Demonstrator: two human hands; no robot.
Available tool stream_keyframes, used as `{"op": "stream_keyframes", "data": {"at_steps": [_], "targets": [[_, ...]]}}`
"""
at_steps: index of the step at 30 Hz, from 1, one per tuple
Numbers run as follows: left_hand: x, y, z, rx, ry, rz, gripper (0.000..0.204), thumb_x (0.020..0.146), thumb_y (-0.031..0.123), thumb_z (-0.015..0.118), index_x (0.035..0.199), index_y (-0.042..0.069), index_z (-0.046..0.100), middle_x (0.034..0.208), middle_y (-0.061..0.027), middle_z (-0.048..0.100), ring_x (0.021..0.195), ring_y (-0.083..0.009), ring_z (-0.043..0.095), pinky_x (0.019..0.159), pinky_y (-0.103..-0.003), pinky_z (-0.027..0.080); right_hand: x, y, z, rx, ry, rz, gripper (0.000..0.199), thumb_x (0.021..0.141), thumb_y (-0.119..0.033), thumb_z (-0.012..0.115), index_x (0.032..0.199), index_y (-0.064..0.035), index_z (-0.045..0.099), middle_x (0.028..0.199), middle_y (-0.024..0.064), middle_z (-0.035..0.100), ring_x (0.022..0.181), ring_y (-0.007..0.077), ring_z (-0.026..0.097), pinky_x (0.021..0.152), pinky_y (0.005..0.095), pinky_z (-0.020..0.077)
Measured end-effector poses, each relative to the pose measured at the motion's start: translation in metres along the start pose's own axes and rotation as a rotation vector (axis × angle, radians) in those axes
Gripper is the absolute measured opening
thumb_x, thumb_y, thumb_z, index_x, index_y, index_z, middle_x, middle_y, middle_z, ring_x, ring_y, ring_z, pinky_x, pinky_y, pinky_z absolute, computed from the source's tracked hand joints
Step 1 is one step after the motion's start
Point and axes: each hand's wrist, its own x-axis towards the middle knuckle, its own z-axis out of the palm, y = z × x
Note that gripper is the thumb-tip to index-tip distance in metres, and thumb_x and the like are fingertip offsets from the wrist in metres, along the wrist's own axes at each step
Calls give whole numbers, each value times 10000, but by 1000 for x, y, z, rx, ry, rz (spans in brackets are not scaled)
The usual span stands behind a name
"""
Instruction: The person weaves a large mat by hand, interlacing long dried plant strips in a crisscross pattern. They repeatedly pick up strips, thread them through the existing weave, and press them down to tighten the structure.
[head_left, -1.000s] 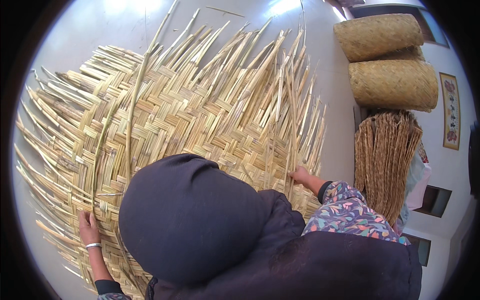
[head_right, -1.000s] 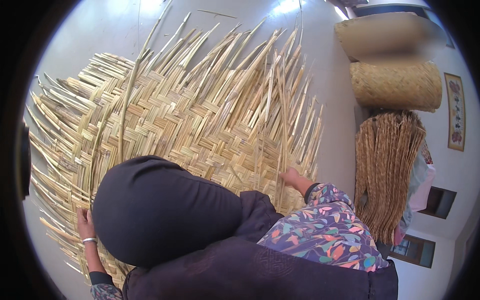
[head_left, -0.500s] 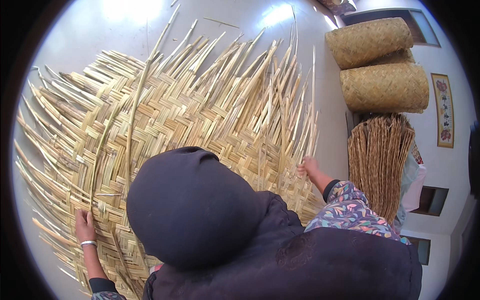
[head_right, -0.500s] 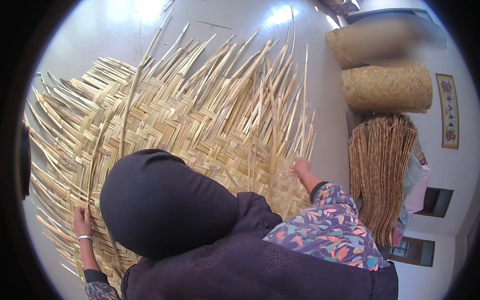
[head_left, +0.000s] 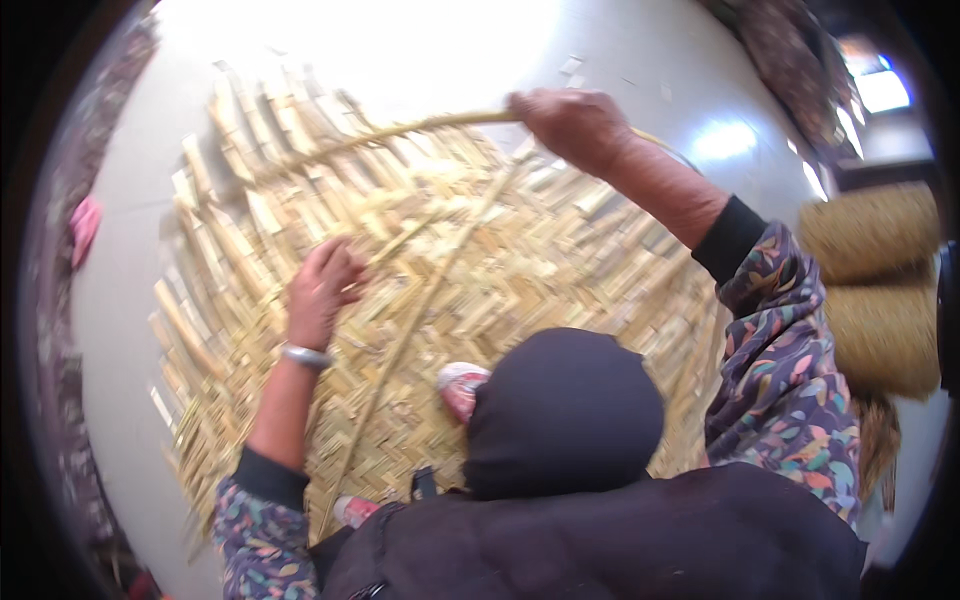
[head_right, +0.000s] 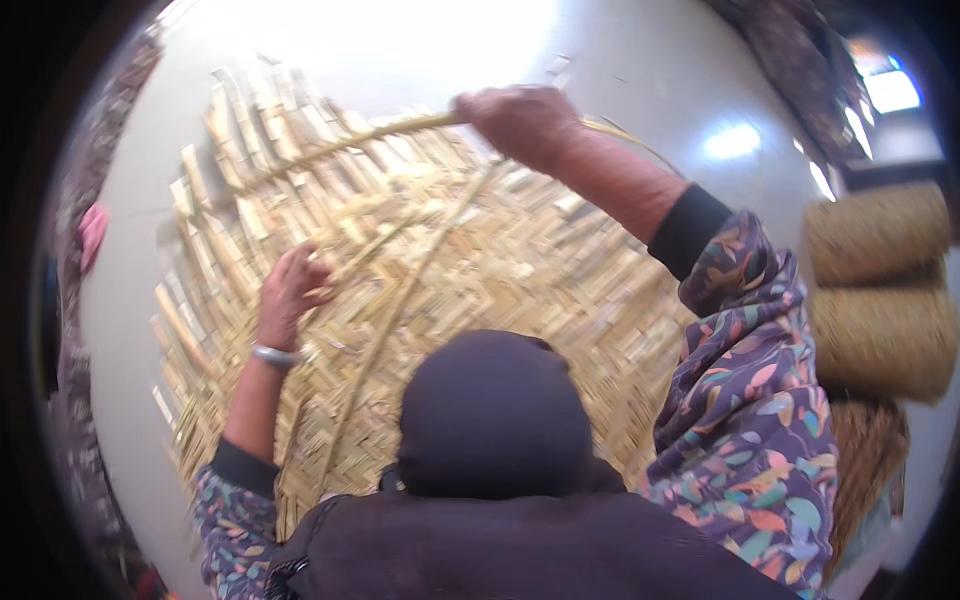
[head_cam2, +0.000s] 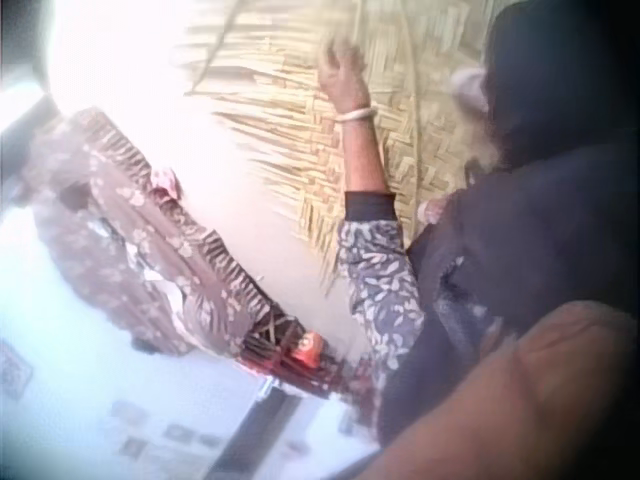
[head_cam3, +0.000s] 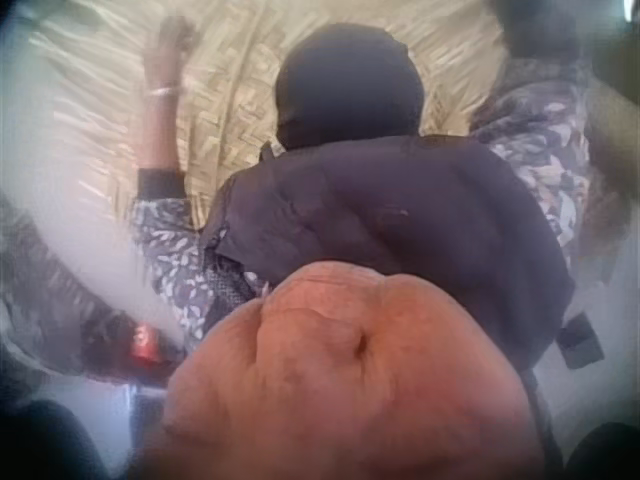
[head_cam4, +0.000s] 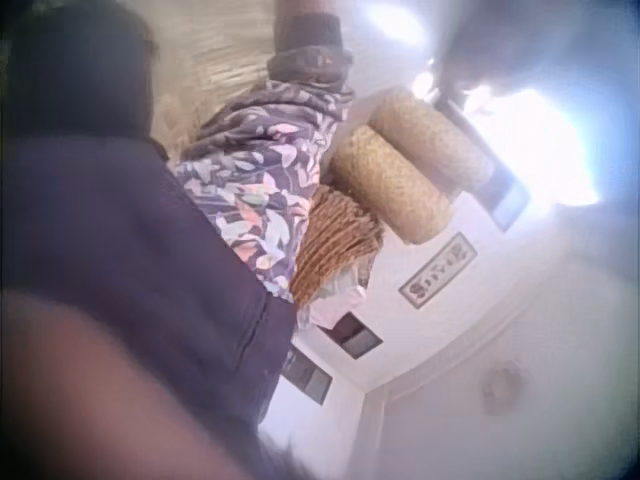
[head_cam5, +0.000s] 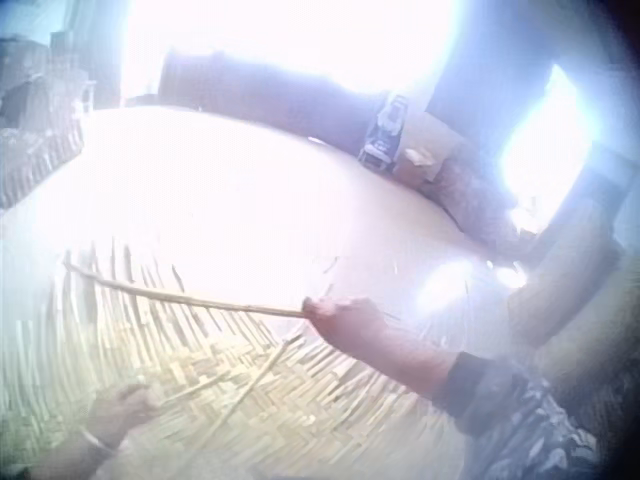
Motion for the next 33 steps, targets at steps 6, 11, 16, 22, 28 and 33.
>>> {"op": "stream_keyframes", "data": {"at_steps": [6,11,16,22,28,33], "targets": [[-6,42,-29,-724,173,131,354,892,317,576,1110,39,554,965,-95,641,874,-192,643,699,-287,545,109,-122,16,290,-70,-245,192,910,-296,499,870,-110,474,604,4,542,459,184,556,383,311,437],[-19,17,-95,-647,253,102,243,882,192,595,1053,20,589,885,-124,655,783,-204,670,635,-265,575,77,-136,21,839,-782,35,368,866,-366,593,1098,-91,516,733,54,569,649,142,545,556,311,441],[-27,-6,-120,-574,276,95,221,891,159,570,1086,60,596,871,-67,653,773,-165,658,655,-291,570,4,-108,46,1070,-934,270,359,903,-403,514,922,-49,574,715,43,563,658,138,532,575,304,432],[-20,-25,-130,-373,339,109,208,893,159,574,1091,102,601,858,-18,635,778,-121,637,631,-253,548,-33,-75,53,970,-1048,509,451,912,-460,486,845,-44,647,656,50,577,627,150,557,612,316,457],[-4,-51,-118,-459,555,83,225,903,151,558,1116,80,569,898,-72,629,758,-168,662,553,-250,551,60,-21,61,6,-686,-102,335,846,-439,566,725,-129,605,548,39,553,480,200,549,439,363,414],[6,-69,-127,-750,924,-58,200,893,157,574,1039,22,559,942,-144,637,817,-250,665,602,-280,577,200,-41,59,-242,-101,-365,258,852,-404,565,771,-170,634,632,-6,587,644,154,594,598,313,479]]}}
